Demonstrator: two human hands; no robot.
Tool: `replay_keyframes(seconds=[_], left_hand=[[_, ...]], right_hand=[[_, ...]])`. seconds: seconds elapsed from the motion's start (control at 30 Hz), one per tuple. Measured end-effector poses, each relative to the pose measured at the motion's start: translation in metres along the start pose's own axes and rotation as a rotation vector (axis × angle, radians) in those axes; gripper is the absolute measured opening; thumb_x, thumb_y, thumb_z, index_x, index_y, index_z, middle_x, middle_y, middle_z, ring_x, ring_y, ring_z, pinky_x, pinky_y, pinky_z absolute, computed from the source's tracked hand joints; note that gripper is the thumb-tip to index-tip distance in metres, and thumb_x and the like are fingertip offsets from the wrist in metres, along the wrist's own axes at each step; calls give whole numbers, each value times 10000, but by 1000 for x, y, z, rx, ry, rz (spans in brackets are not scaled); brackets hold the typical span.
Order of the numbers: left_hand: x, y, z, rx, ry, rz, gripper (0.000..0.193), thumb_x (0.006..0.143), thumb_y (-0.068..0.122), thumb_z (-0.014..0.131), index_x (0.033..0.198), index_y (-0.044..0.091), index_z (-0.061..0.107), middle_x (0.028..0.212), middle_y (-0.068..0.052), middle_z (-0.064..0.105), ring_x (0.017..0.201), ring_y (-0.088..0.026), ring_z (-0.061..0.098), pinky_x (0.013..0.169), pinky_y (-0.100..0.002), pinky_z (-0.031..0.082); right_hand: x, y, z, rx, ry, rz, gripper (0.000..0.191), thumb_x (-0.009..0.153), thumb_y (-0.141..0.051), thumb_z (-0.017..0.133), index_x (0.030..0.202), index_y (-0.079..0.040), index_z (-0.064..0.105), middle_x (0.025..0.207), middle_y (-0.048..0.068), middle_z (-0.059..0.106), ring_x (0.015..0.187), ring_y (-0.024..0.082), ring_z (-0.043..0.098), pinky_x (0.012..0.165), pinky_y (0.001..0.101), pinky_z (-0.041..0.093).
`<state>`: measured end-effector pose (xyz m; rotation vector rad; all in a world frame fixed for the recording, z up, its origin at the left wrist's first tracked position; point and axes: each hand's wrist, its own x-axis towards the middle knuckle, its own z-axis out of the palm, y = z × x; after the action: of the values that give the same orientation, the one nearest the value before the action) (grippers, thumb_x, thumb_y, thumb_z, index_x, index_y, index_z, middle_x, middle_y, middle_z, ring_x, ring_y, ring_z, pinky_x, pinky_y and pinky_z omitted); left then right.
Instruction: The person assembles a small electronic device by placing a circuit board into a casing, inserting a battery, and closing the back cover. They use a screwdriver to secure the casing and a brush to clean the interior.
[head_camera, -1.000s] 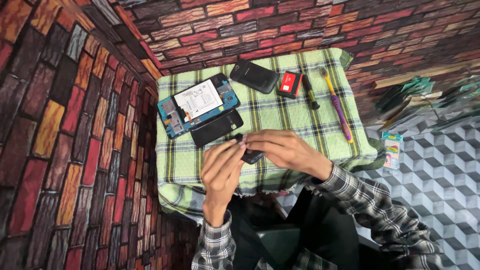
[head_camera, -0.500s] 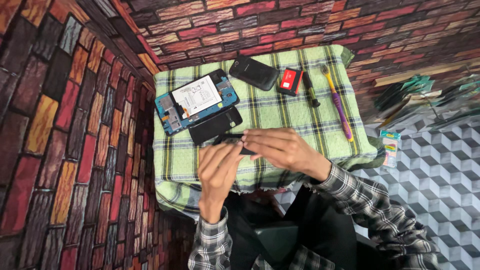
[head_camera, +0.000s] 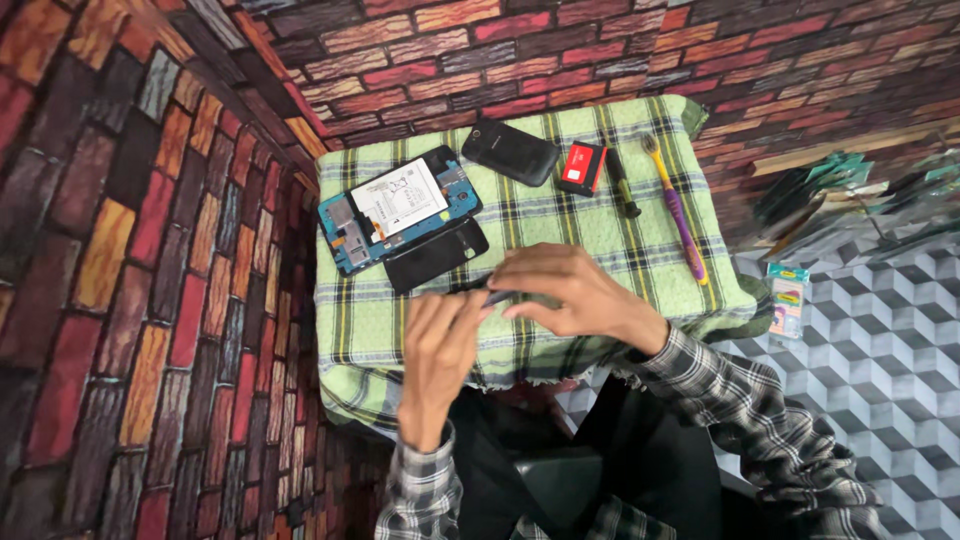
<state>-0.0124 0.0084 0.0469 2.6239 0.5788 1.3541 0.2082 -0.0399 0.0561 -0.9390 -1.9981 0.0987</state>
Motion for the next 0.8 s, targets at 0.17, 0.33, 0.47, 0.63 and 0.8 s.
replay_keyframes(seconds=[0.17,0.33,0.47,0.63,0.8], left_hand=[[2,-2,5,23,12,-26,270,852,2,783,1116,-11,729,924,-93,670,828,-288,618,771,-416,479],[0,-4,2,-73,55,-90,340,841,37,800,1165,-20,715,1040,-125,712,970,-308,677,859,-416,528],[-7,-8,-8,-52,51,-181,314,822,19,799,1123,-21,720,1067,-147,727,993,-323,695,854,-414,558],[-11,-12,-12,-102,17,-195,287,824,-48,757,1108,-15,734,1026,-131,738,958,-307,716,807,-393,569],[-9,-12,-15,-127,4,-173,300,799,-37,778,1095,-7,740,977,-109,735,899,-292,706,770,-388,558]], right_hand=[[1,0,5,-91,-82,48,309,908,-120,727,1181,21,701,1176,149,742,1100,344,710,936,432,591],[-3,2,7,-166,-82,38,265,906,-89,719,1146,22,697,1155,161,740,1103,349,708,939,429,587],[-2,7,9,-111,-59,49,254,899,-34,686,1148,12,700,1149,152,743,1102,344,719,935,424,592],[-4,5,5,-60,-56,60,259,890,-34,672,1143,15,696,1145,167,739,1078,370,710,914,446,585],[2,0,3,-115,-68,77,261,898,-132,727,1120,4,711,1109,171,735,1032,366,694,875,449,573]])
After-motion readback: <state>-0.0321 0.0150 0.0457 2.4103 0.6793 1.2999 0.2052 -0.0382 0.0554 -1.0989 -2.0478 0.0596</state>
